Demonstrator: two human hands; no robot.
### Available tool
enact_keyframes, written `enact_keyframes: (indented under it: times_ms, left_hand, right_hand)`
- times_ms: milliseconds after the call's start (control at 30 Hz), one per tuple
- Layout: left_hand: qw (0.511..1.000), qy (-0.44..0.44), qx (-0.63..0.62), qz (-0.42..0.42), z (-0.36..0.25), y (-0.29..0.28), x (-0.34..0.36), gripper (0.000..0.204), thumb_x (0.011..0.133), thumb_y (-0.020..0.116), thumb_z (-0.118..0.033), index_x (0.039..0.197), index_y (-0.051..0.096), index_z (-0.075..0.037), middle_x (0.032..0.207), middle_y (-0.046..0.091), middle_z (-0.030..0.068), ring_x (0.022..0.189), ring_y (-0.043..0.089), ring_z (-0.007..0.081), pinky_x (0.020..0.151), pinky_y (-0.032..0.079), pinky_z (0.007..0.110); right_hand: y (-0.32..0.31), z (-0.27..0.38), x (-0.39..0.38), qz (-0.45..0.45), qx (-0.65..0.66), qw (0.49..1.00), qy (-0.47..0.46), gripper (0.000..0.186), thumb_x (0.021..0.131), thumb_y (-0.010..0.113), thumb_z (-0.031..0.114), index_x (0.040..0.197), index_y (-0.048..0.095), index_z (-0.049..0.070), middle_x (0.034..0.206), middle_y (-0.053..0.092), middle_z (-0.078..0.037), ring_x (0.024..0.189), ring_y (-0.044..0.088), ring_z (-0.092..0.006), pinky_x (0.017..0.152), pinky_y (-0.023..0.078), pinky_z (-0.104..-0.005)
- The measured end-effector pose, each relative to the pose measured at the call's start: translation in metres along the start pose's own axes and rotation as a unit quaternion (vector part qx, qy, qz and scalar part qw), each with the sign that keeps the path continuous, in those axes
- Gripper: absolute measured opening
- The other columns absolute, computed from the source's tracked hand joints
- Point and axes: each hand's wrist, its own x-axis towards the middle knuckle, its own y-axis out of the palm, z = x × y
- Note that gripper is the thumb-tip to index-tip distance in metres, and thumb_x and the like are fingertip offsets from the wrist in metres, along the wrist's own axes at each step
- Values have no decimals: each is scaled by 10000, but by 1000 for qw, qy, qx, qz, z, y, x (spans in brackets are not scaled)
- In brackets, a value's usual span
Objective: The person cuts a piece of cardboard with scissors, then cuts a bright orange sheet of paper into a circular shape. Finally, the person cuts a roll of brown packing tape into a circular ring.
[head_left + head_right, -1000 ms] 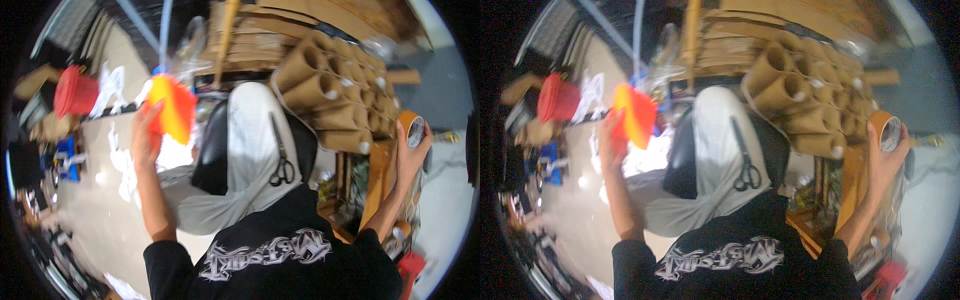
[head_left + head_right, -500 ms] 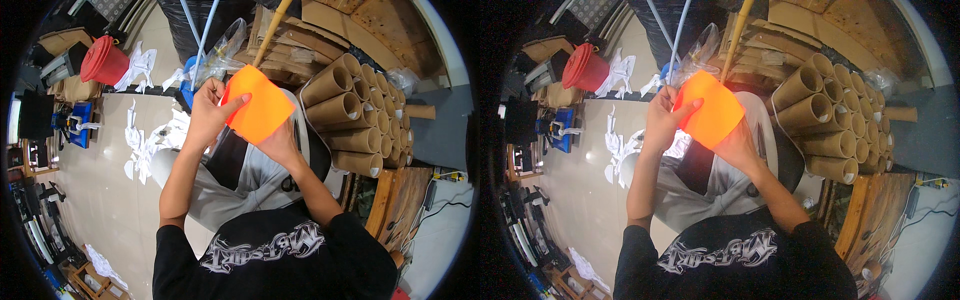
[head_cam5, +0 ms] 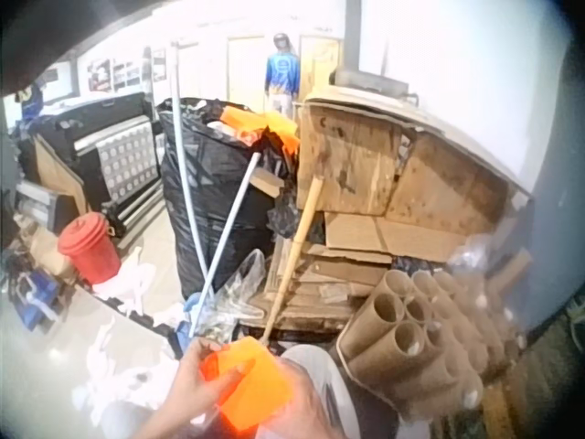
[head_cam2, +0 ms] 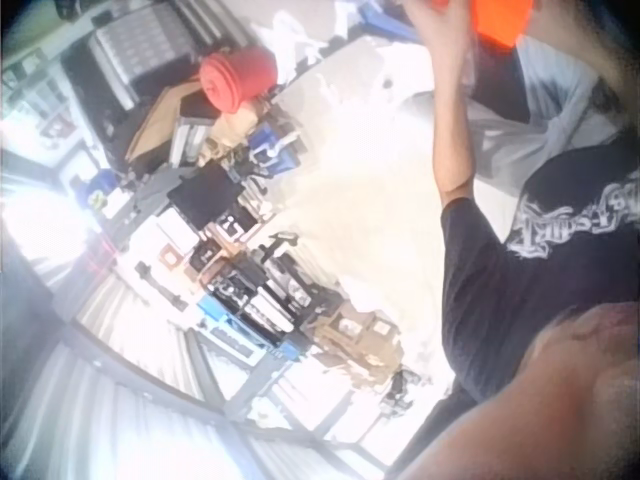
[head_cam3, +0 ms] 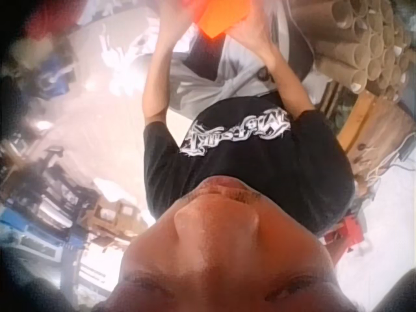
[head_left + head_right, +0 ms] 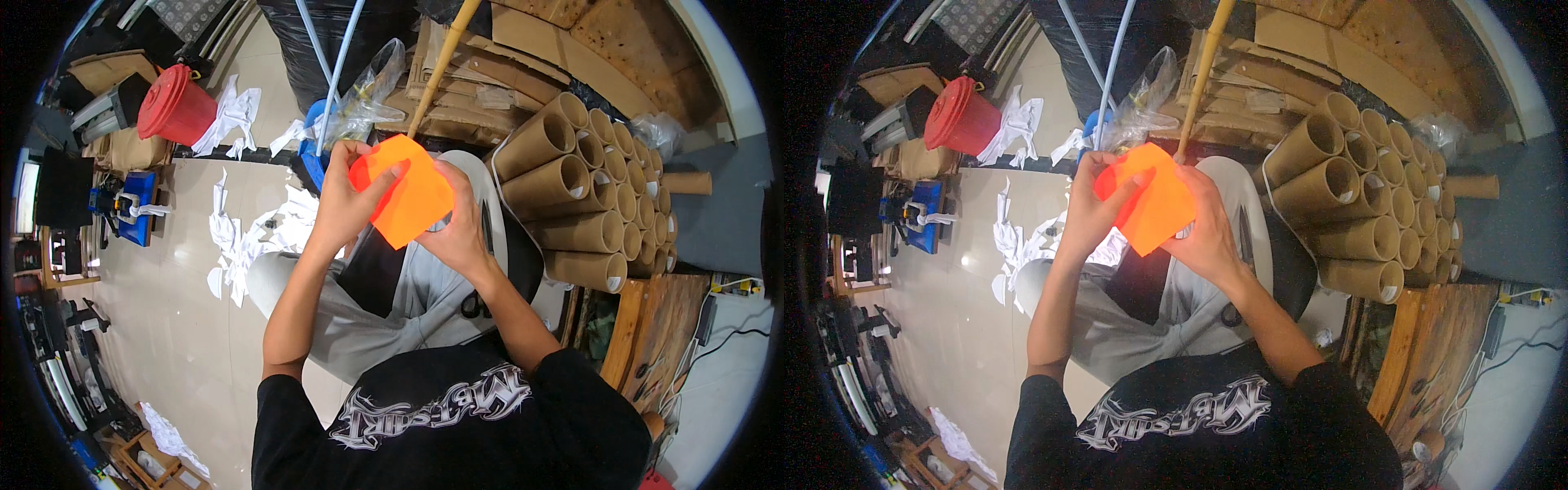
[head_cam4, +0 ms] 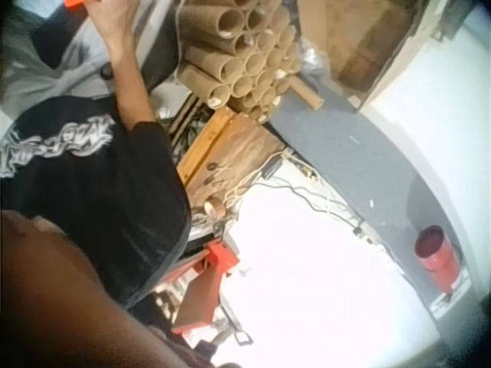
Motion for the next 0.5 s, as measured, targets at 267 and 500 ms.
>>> enact_keyframes:
  times_ms: [267, 500]
  left_hand:
    - [985, -99, -141, -11, 3, -11, 4, 582, 974, 685, -312, 1383, 382, -31, 1127, 619, 129, 989, 641, 168, 861, 521, 311]
    - [938, -121, -300, 122, 27, -24, 9, 572, 915, 571, -151, 1456, 416, -49, 1390, 530, 117, 1247, 532, 236, 1019, 468, 379]
  right_hand:
    - [0, 1, 12, -9, 56, 998, -8, 741, 659, 915, 137, 1296, 549, 42, 1354, 540, -198, 1244, 561, -378, 1050, 469, -452]
    - [6, 7, 24, -8, 456, 866, 205, 421, 967, 638, 185, 1337, 539, 10, 1315, 606, -140, 1227, 597, -266, 1013, 499, -409]
